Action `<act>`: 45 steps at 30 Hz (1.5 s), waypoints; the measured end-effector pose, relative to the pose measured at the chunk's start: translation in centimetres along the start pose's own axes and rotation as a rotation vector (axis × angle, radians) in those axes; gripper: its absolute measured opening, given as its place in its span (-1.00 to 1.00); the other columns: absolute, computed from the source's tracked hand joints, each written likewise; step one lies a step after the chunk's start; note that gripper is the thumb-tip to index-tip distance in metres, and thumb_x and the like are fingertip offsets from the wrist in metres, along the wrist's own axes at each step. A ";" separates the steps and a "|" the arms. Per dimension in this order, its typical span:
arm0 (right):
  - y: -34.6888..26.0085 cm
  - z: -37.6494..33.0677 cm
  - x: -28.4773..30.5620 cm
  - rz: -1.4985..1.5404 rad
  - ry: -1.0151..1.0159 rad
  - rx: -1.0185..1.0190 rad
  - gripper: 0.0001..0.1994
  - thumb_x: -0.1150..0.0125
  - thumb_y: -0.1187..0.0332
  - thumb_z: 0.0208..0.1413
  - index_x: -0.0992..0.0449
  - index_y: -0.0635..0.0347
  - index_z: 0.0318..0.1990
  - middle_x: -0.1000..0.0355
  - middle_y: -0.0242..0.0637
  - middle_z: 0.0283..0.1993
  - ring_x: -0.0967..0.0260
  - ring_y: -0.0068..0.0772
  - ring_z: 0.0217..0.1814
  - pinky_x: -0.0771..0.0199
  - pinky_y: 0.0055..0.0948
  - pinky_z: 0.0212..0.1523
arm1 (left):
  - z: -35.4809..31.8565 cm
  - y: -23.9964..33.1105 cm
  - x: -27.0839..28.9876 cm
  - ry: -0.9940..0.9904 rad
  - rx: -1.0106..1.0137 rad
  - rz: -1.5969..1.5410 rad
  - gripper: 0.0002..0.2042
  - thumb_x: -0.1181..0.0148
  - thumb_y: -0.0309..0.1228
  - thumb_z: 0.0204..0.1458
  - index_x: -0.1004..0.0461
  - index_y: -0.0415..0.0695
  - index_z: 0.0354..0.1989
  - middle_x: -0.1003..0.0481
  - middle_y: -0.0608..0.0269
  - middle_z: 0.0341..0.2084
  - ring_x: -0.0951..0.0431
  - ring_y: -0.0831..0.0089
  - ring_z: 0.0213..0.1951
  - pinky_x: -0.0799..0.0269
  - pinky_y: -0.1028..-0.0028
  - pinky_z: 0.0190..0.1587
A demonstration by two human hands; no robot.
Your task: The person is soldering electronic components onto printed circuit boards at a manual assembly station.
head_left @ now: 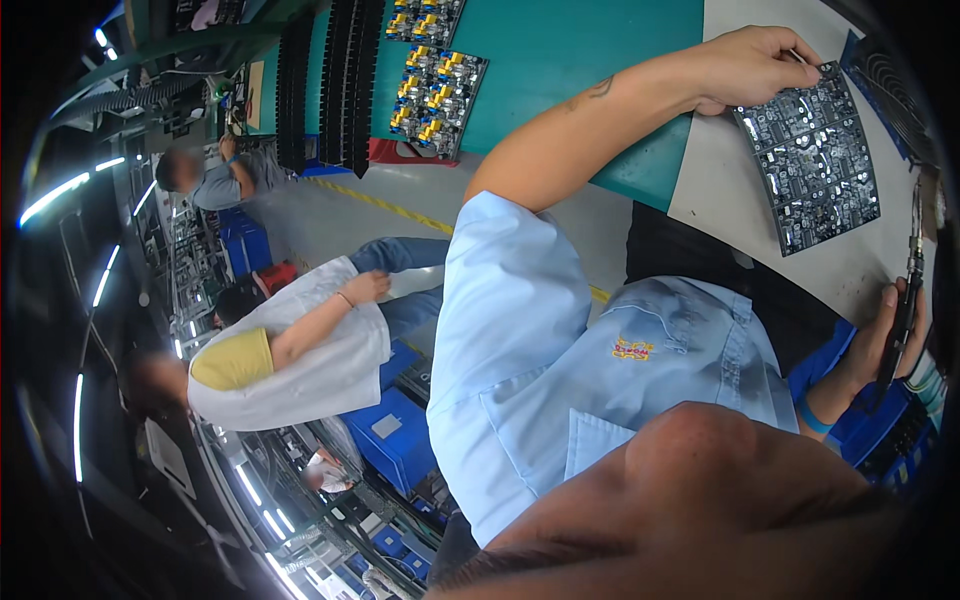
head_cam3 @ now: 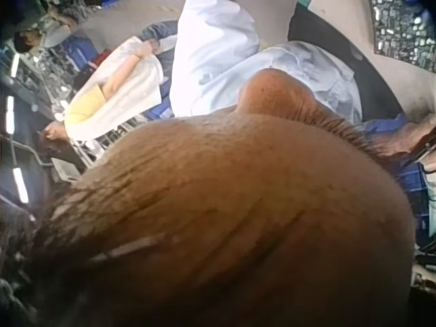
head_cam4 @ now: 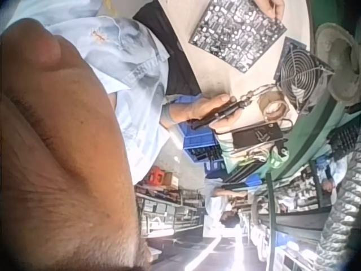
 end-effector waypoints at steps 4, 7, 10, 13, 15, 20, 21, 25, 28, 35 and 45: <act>-0.5 0.0 -0.1 0.101 0.007 -0.068 -0.64 -0.30 0.55 0.13 -0.46 0.38 0.09 -0.59 -0.02 -0.14 -0.59 -0.29 -0.11 -0.60 -0.44 -0.02 | -0.6 1.3 -0.9 -0.048 0.002 -0.008 -0.71 -0.15 -0.41 0.19 -0.50 -0.25 0.04 -0.54 0.16 -0.20 -0.51 0.52 -0.25 -0.45 0.60 -0.20; -1.2 -0.3 -0.2 0.121 0.067 -0.177 -0.59 -0.33 0.57 0.08 -0.47 0.34 0.12 -0.59 -0.07 -0.12 -0.57 -0.35 -0.11 -0.57 -0.48 -0.03 | -0.9 1.3 -1.1 -0.065 0.125 0.012 -0.69 -0.04 -0.41 0.29 -0.37 -0.25 0.14 -0.48 0.16 -0.11 -0.43 0.52 -0.12 -0.35 0.58 -0.04; -2.5 -0.4 -0.6 0.096 0.076 -0.165 -0.56 -0.34 0.59 0.03 -0.48 0.30 0.12 -0.59 -0.11 -0.11 -0.57 -0.36 -0.13 -0.55 -0.49 -0.03 | -0.9 3.3 -1.9 -0.084 -0.059 -0.012 -0.69 -0.03 -0.44 0.29 -0.36 -0.28 0.15 -0.50 0.13 -0.10 -0.46 0.51 -0.15 -0.37 0.58 -0.07; -3.8 0.3 -1.0 0.204 0.050 -0.086 -0.56 -0.33 0.61 0.00 -0.47 0.32 0.09 -0.56 -0.12 -0.09 -0.54 -0.38 -0.15 -0.50 -0.50 -0.09 | -1.9 4.3 -1.5 -0.046 -0.078 0.113 -0.72 -0.04 -0.46 0.26 -0.43 -0.25 0.11 -0.54 0.17 -0.17 -0.49 0.55 -0.21 -0.41 0.62 -0.11; -4.1 0.7 -0.8 0.217 0.063 -0.065 -0.56 -0.33 0.62 -0.01 -0.47 0.33 0.09 -0.55 -0.12 -0.10 -0.52 -0.38 -0.17 -0.49 -0.50 -0.11 | -1.9 4.3 -1.8 -0.072 -0.041 0.095 -0.71 -0.04 -0.47 0.26 -0.42 -0.25 0.12 -0.54 0.16 -0.17 -0.49 0.55 -0.21 -0.41 0.62 -0.12; -5.7 1.0 -0.4 0.317 0.006 -0.007 -0.55 -0.31 0.64 -0.05 -0.47 0.35 0.08 -0.53 -0.11 -0.15 -0.45 -0.39 -0.25 -0.45 -0.51 -0.20 | -1.8 4.1 -1.8 -0.054 -0.011 0.047 -0.70 -0.03 -0.47 0.27 -0.39 -0.25 0.15 -0.55 0.13 -0.17 -0.51 0.56 -0.22 -0.43 0.62 -0.13; -6.2 1.0 -0.2 0.334 -0.012 0.032 -0.54 -0.31 0.64 -0.07 -0.47 0.35 0.07 -0.53 -0.11 -0.16 -0.44 -0.38 -0.27 -0.44 -0.51 -0.22 | -1.9 4.3 -1.7 -0.037 -0.042 0.035 -0.69 -0.03 -0.48 0.27 -0.39 -0.26 0.15 -0.55 0.13 -0.17 -0.52 0.56 -0.22 -0.44 0.62 -0.14; -7.7 0.9 -0.2 0.373 -0.076 0.131 -0.54 -0.28 0.66 -0.12 -0.48 0.37 0.05 -0.51 -0.10 -0.19 -0.40 -0.37 -0.32 -0.41 -0.51 -0.28 | -2.2 4.8 -1.4 -0.002 -0.114 0.006 -0.69 -0.03 -0.49 0.27 -0.37 -0.26 0.17 -0.55 0.12 -0.17 -0.53 0.55 -0.23 -0.45 0.61 -0.14; -8.5 0.9 -0.9 0.395 -0.159 0.174 -0.53 -0.26 0.68 -0.16 -0.50 0.37 0.03 -0.51 -0.11 -0.22 -0.39 -0.35 -0.35 -0.39 -0.52 -0.30 | -2.5 5.3 -1.5 -0.002 -0.143 -0.001 -0.67 -0.04 -0.50 0.26 -0.35 -0.27 0.18 -0.55 0.13 -0.18 -0.53 0.54 -0.23 -0.46 0.61 -0.15; -8.8 0.6 -1.8 0.379 -0.230 0.134 -0.53 -0.24 0.68 -0.23 -0.53 0.37 -0.02 -0.52 -0.13 -0.28 -0.38 -0.34 -0.38 -0.39 -0.50 -0.33 | -2.4 5.1 -1.5 -0.012 -0.146 -0.029 -0.68 -0.05 -0.50 0.26 -0.36 -0.27 0.17 -0.55 0.11 -0.17 -0.54 0.53 -0.23 -0.47 0.60 -0.15; -9.3 1.1 -1.9 0.357 -0.238 0.156 -0.52 -0.25 0.68 -0.25 -0.54 0.36 -0.02 -0.52 -0.16 -0.31 -0.37 -0.36 -0.40 -0.37 -0.52 -0.35 | -2.4 5.3 -1.6 -0.033 -0.156 -0.031 -0.68 -0.06 -0.49 0.25 -0.37 -0.27 0.17 -0.56 0.10 -0.16 -0.55 0.54 -0.23 -0.47 0.60 -0.14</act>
Point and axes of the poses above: each hand's wrist, its own z-axis towards the middle knuckle, its own x-axis out of the back of the hand, y = z × x, the point moved 8 cm from there along z, towards the middle knuckle
